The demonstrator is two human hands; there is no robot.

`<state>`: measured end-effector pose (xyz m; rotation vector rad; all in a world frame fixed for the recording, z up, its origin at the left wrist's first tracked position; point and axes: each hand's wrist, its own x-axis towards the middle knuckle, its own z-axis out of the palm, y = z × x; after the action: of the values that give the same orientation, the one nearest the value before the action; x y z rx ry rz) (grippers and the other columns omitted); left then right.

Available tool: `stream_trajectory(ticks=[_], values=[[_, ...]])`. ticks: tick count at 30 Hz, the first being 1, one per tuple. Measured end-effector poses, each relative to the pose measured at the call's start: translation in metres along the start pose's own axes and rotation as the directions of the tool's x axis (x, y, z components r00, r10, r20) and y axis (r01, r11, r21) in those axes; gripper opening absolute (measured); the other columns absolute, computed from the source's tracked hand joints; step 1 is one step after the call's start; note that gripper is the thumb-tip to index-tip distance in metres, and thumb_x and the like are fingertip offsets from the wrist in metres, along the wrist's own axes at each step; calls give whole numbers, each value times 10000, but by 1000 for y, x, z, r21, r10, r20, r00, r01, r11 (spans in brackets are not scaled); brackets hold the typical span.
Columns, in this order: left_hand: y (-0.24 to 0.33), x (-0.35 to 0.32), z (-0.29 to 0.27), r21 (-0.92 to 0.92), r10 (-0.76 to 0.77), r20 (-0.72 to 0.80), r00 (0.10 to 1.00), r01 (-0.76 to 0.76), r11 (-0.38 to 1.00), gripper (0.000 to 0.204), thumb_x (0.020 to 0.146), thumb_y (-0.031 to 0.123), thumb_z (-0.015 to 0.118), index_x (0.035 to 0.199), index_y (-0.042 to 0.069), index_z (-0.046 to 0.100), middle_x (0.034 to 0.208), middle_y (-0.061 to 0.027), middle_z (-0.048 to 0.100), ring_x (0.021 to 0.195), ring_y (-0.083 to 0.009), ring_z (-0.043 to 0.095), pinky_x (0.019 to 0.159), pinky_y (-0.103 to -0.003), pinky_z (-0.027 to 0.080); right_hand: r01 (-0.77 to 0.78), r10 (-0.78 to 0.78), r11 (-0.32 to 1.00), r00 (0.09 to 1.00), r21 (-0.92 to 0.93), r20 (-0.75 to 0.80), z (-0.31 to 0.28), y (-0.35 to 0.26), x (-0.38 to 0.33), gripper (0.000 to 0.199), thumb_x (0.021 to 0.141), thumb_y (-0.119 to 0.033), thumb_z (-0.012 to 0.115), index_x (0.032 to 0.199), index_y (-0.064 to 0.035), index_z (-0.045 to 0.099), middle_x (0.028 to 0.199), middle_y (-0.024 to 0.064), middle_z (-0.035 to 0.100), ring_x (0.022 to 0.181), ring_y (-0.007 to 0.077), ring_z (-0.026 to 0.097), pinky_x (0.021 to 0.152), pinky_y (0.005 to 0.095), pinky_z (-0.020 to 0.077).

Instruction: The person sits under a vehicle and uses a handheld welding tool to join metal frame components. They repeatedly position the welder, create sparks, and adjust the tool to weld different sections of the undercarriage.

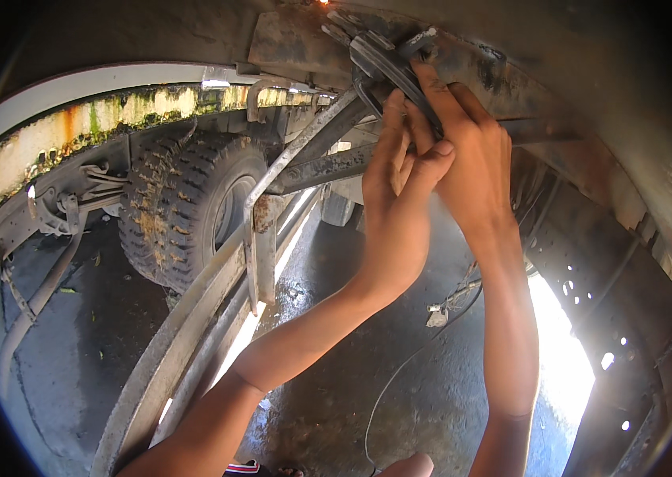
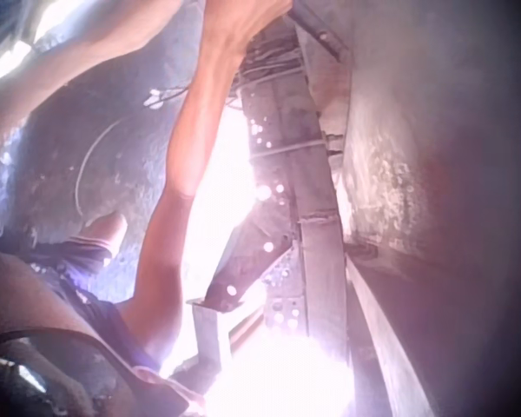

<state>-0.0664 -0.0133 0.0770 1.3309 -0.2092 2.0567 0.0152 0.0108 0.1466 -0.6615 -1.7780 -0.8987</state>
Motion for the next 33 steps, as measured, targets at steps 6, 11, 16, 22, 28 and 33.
stream_trajectory(ticks=[6, 11, 16, 22, 28, 33], values=[[-5, 5, 0, -16, -30, 10, 999, 30, 999, 899, 993, 265, 644, 1614, -102, 108, 1628, -309, 244, 1506, -307, 292, 1210, -396, 255, 12, -12, 1000, 999, -2, -31, 5, 6, 3, 565, 878, -150, 711, 1434, -176, 614, 1120, 159, 706, 821, 395, 718, 692, 467, 584], [-3, 9, 2, -28, -5, 16, 1000, 5, 1000, 899, 982, 248, 645, 1610, -113, 113, 1661, -315, 212, 1545, -315, 262, 1248, -402, 218, 4, -4, 1000, 1000, 22, -16, 5, 6, 6, 509, 902, -174, 692, 1408, -152, 634, 1075, 156, 706, 811, 394, 710, 683, 472, 572], [-3, 11, 3, -60, -11, 12, 1000, 11, 998, 888, 981, 243, 643, 1606, -118, 126, 1651, -302, 246, 1525, -307, 302, 1241, -394, 238, 85, -85, 996, 995, -1, -50, 5, 7, 11, 493, 908, -169, 685, 1397, -127, 640, 1035, 151, 704, 818, 382, 704, 686, 461, 565], [-2, 12, 3, -39, -2, 4, 1000, 3, 999, 868, 981, 223, 634, 1606, -116, 137, 1630, -276, 304, 1501, -293, 344, 1234, -394, 256, 53, -52, 998, 998, 24, -36, 3, 5, 11, 487, 910, -165, 684, 1393, -125, 644, 971, 144, 697, 813, 371, 698, 678, 454, 562], [-4, 13, 2, -34, -18, 6, 1000, 18, 999, 852, 979, 205, 628, 1615, -97, 149, 1583, -237, 387, 1472, -275, 387, 1219, -379, 280, 81, -81, 996, 997, 31, -13, 5, 9, 13, 593, 884, -113, 671, 1470, -116, 582, 950, 132, 669, 654, 220, 675, 631, 377, 545], [-4, 13, 4, -54, -3, 0, 1000, 3, 999, 851, 981, 208, 629, 1617, -95, 151, 1570, -230, 406, 1463, -266, 399, 1207, -369, 296, 64, -61, 995, 997, 75, -39, 5, 7, 12, 520, 891, -144, 701, 1405, -125, 625, 969, 149, 697, 825, 382, 695, 671, 453, 550]])
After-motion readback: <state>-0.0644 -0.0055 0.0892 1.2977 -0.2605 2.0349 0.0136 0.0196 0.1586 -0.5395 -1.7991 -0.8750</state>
